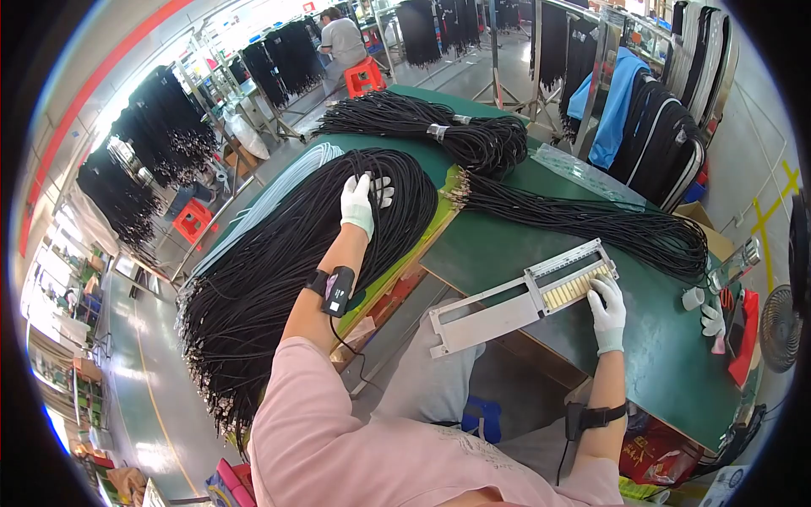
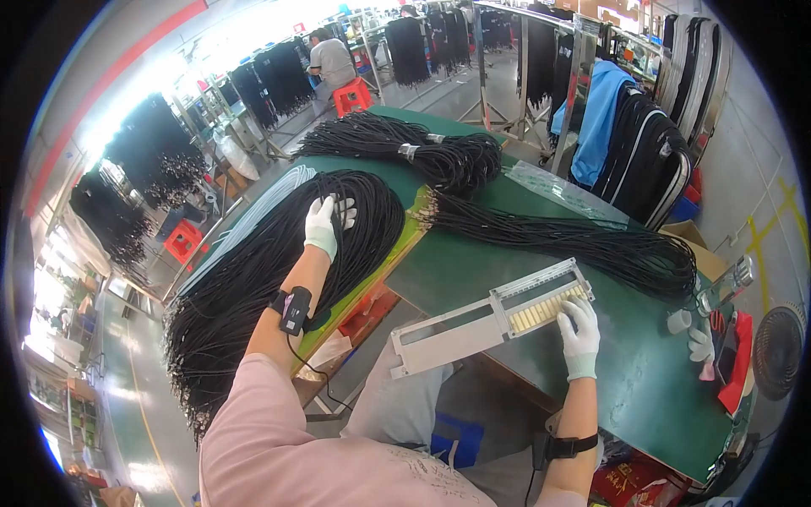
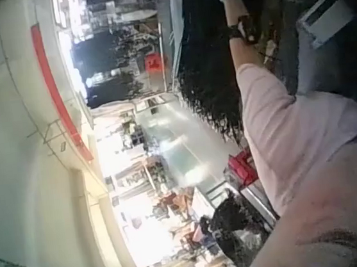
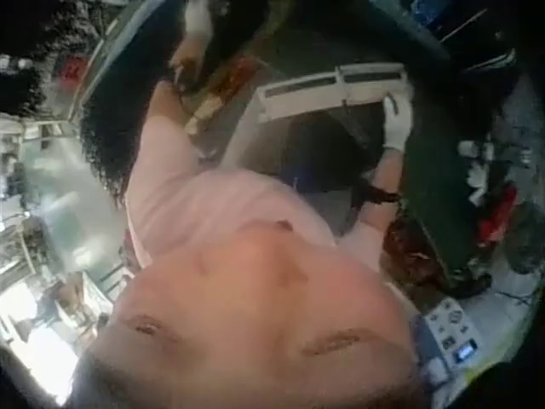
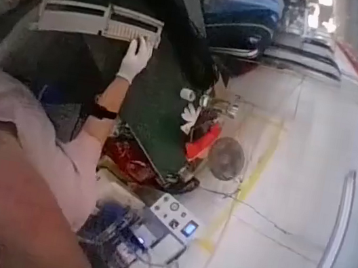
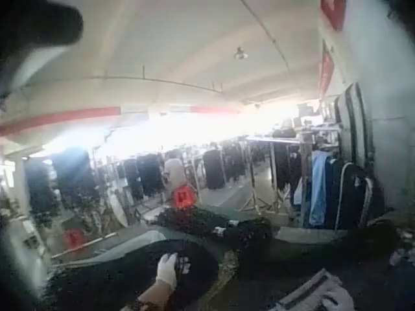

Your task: The worker is organizing and inserting individual black wires into a mechanical assembly jig to form a cable harness.

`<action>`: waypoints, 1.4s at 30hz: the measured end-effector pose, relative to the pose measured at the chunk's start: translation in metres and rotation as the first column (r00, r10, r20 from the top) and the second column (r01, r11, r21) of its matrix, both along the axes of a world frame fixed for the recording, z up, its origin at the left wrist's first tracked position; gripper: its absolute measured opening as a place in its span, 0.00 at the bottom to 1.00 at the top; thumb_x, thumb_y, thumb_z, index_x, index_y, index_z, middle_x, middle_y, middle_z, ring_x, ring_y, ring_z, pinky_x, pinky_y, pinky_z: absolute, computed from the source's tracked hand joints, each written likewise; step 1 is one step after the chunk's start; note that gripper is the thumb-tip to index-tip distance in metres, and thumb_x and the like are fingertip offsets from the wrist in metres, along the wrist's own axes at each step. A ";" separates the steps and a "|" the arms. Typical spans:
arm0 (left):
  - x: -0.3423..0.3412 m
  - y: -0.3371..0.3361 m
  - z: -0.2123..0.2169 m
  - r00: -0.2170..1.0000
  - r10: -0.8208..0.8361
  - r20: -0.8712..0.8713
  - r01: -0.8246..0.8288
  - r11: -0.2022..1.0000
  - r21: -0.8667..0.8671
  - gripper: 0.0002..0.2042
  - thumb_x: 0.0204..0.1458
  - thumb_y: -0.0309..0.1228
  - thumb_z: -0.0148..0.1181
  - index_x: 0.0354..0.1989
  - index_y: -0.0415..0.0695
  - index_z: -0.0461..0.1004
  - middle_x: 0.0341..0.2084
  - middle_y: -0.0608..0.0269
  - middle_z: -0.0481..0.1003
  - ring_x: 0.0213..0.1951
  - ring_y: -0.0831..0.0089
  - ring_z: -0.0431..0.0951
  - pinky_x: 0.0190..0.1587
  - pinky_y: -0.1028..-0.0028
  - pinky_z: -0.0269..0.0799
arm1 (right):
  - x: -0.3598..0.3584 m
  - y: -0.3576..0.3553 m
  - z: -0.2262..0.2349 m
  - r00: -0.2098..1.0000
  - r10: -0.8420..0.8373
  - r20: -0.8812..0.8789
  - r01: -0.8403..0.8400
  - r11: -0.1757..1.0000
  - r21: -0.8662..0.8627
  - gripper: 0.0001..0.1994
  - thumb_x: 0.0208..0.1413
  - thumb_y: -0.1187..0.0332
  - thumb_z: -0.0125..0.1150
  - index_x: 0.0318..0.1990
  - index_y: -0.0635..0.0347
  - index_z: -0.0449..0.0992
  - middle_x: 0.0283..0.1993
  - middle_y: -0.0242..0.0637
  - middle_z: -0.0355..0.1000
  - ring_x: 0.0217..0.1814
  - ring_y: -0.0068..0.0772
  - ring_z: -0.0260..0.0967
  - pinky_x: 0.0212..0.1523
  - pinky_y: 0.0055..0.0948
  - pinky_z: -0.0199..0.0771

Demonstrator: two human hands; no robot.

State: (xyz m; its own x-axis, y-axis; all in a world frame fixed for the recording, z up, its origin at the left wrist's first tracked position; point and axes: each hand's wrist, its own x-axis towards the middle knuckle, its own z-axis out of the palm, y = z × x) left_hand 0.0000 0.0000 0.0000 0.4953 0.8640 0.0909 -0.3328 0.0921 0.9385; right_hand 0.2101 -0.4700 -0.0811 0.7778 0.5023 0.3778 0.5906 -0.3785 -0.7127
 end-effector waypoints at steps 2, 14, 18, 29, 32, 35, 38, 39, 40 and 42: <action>0.001 -0.002 0.002 1.000 0.008 -0.003 -0.008 1.000 -0.005 0.11 0.62 0.35 0.49 0.47 0.42 0.66 0.37 0.48 0.78 0.31 0.61 0.80 0.28 0.69 0.76 | 0.000 0.000 0.000 1.000 0.000 0.012 0.000 1.000 0.006 0.14 0.53 0.65 0.59 0.46 0.60 0.78 0.55 0.45 0.70 0.64 0.43 0.61 0.64 0.37 0.58; 0.000 -0.001 0.002 0.999 -0.043 -0.029 0.043 0.999 -0.012 0.12 0.62 0.36 0.48 0.47 0.42 0.67 0.39 0.49 0.78 0.27 0.66 0.78 0.27 0.74 0.74 | -0.001 0.000 0.000 1.000 -0.006 0.025 0.006 1.000 0.001 0.14 0.53 0.66 0.60 0.45 0.60 0.78 0.55 0.45 0.70 0.63 0.44 0.62 0.63 0.36 0.60; 0.001 0.007 0.001 0.990 -0.136 -0.046 0.135 0.991 -0.017 0.14 0.62 0.38 0.49 0.49 0.42 0.67 0.40 0.50 0.77 0.27 0.69 0.76 0.28 0.74 0.73 | -0.002 0.000 0.001 1.000 -0.009 0.028 0.009 1.000 0.003 0.14 0.53 0.66 0.60 0.45 0.60 0.78 0.54 0.45 0.71 0.63 0.44 0.62 0.63 0.36 0.60; -0.015 0.020 0.026 0.698 -0.637 0.328 0.701 0.701 -0.131 0.22 0.61 0.45 0.51 0.55 0.41 0.65 0.40 0.60 0.75 0.35 0.71 0.73 0.37 0.69 0.72 | 0.001 0.003 0.001 0.997 0.026 0.066 -0.028 0.999 0.028 0.13 0.53 0.68 0.59 0.45 0.62 0.78 0.53 0.44 0.71 0.61 0.44 0.63 0.63 0.36 0.60; -0.019 -0.009 0.043 0.802 -0.481 0.353 0.564 0.805 -0.183 0.22 0.60 0.46 0.51 0.53 0.41 0.67 0.39 0.61 0.74 0.32 0.71 0.73 0.35 0.68 0.71 | 0.001 -0.003 -0.002 0.997 0.026 0.078 -0.028 0.999 0.016 0.13 0.54 0.69 0.59 0.46 0.63 0.77 0.53 0.44 0.72 0.61 0.42 0.64 0.63 0.35 0.61; -0.031 -0.020 0.059 0.747 -0.477 0.463 0.589 0.798 -0.129 0.21 0.60 0.42 0.53 0.56 0.40 0.65 0.37 0.62 0.73 0.34 0.73 0.73 0.35 0.70 0.72 | 0.002 0.000 -0.004 0.996 0.010 -0.092 0.010 0.977 0.213 0.13 0.57 0.69 0.57 0.46 0.67 0.76 0.53 0.43 0.72 0.59 0.38 0.66 0.61 0.33 0.62; -0.048 -0.014 0.068 0.611 -0.610 0.504 0.719 0.694 -0.030 0.19 0.60 0.38 0.53 0.54 0.39 0.66 0.33 0.62 0.73 0.35 0.73 0.74 0.35 0.71 0.73 | -0.006 0.007 0.023 0.980 -0.005 -0.200 0.089 0.907 0.412 0.14 0.59 0.68 0.55 0.47 0.70 0.75 0.53 0.43 0.71 0.58 0.37 0.66 0.60 0.33 0.63; -0.052 -0.012 0.070 0.535 -0.672 0.512 0.776 0.630 0.016 0.18 0.60 0.36 0.54 0.53 0.38 0.66 0.31 0.62 0.73 0.35 0.73 0.75 0.34 0.71 0.74 | -0.010 0.010 0.035 0.965 -0.006 -0.262 0.140 0.856 0.498 0.15 0.60 0.67 0.54 0.48 0.71 0.74 0.54 0.43 0.71 0.58 0.36 0.66 0.60 0.33 0.63; -0.055 -0.020 0.075 0.533 -0.670 0.516 0.775 0.632 0.021 0.18 0.60 0.36 0.54 0.53 0.38 0.66 0.31 0.62 0.73 0.35 0.73 0.75 0.34 0.71 0.74 | -0.018 0.014 0.051 0.967 -0.004 -0.256 0.135 0.857 0.498 0.15 0.60 0.67 0.54 0.48 0.71 0.74 0.54 0.43 0.71 0.58 0.36 0.66 0.60 0.33 0.63; -0.068 -0.051 0.089 0.782 -0.585 0.214 0.586 0.808 0.067 0.15 0.58 0.35 0.55 0.49 0.38 0.67 0.30 0.62 0.72 0.30 0.75 0.75 0.29 0.75 0.72 | -0.040 0.043 0.093 0.904 0.253 -0.344 -0.049 0.861 0.506 0.16 0.61 0.67 0.53 0.49 0.72 0.73 0.54 0.43 0.71 0.57 0.35 0.67 0.60 0.34 0.64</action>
